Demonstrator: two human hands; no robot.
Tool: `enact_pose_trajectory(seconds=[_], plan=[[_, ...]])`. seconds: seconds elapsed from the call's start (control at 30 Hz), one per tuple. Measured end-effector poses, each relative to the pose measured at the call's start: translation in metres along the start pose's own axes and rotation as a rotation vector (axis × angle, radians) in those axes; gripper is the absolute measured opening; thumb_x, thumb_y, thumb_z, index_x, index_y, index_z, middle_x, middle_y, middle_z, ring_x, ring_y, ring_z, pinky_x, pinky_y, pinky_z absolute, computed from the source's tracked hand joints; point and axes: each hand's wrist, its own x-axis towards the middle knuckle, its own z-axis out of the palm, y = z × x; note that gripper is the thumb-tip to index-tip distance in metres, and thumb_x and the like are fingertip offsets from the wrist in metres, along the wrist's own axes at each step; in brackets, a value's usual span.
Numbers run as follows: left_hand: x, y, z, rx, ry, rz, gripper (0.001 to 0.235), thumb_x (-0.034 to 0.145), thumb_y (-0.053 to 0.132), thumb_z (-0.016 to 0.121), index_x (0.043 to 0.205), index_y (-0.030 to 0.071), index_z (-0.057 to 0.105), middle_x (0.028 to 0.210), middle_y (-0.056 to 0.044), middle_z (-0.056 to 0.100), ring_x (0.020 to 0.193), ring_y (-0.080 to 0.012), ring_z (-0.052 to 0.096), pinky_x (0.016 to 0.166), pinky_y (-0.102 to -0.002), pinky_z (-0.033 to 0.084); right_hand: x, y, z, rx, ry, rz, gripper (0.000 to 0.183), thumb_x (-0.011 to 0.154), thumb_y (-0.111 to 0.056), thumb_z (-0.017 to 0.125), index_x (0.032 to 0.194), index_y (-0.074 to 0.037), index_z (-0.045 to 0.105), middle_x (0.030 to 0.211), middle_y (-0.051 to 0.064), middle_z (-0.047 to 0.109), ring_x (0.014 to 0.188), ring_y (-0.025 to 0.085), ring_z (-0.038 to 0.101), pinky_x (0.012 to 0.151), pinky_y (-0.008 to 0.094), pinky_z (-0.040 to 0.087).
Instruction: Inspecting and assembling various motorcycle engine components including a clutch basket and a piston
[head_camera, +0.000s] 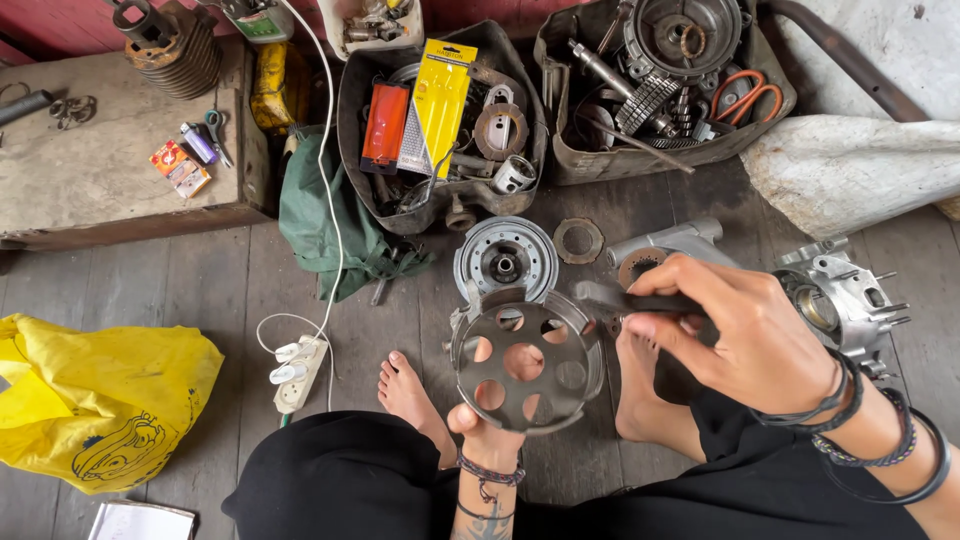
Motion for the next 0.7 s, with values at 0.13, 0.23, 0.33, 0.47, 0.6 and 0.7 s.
enact_pose_trajectory(seconds=[0.13,0.23,0.33,0.47,0.6,0.7], plan=[[0.000,-0.001,0.001,0.010,0.100,0.090,0.061,0.079,0.053,0.074,0.130,0.024,0.057,0.116,-0.018,0.067,0.121,-0.0274,0.053,0.058,-0.031,0.041,0.004,-0.010,-0.009,0.234,-0.021,-0.096,0.036,0.079,-0.039,0.082,0.093,-0.009,0.067,0.088,-0.001,0.065,0.066,0.011,0.057,0.052,0.021,0.048],[0.007,0.000,0.035,-0.015,0.076,0.039,0.067,0.078,0.056,0.075,0.128,0.012,0.065,0.121,-0.008,0.070,0.125,-0.0294,0.057,0.106,-0.057,0.043,0.006,-0.021,-0.002,0.235,0.027,-0.238,0.037,0.082,-0.037,0.081,0.097,-0.007,0.067,0.090,0.003,0.066,0.072,0.015,0.064,0.065,0.024,0.049],[0.016,0.005,0.084,-0.030,-0.038,0.085,0.079,0.081,0.052,0.080,0.141,0.010,0.049,0.119,-0.008,0.071,0.128,-0.0334,0.056,0.116,-0.055,0.036,-0.002,-0.023,0.012,0.069,0.019,-0.322,0.041,0.085,-0.047,0.079,0.112,-0.017,0.069,0.095,-0.004,0.062,0.070,0.007,0.062,0.053,0.020,0.047],[0.014,0.002,0.090,-0.053,0.041,0.052,0.075,0.085,0.059,0.068,0.139,0.011,0.052,0.114,-0.011,0.071,0.123,-0.0320,0.060,0.106,-0.047,0.046,-0.010,-0.015,0.028,-0.005,-0.018,-0.381,0.037,0.089,-0.031,0.076,0.122,-0.015,0.068,0.109,0.000,0.062,0.050,0.005,0.064,0.053,0.024,0.054],[0.015,0.006,0.112,-0.108,0.058,-0.098,0.087,0.079,0.066,0.068,0.138,0.003,0.054,0.137,-0.023,0.060,0.131,-0.0349,0.055,0.113,-0.047,0.044,-0.005,-0.016,0.026,-0.030,0.056,-0.397,0.024,0.087,-0.009,0.068,0.110,-0.013,0.071,0.103,0.000,0.061,0.061,0.010,0.059,0.052,0.024,0.049],[0.016,0.010,0.134,-0.070,0.075,-0.145,0.095,0.080,0.066,0.064,0.143,-0.003,0.049,0.141,-0.026,0.057,0.128,-0.0364,0.057,0.109,-0.047,0.046,-0.006,-0.016,0.023,-0.018,0.058,-0.431,0.027,0.083,0.006,0.060,0.102,-0.010,0.071,0.102,0.003,0.060,0.066,0.012,0.060,0.050,0.025,0.046]])
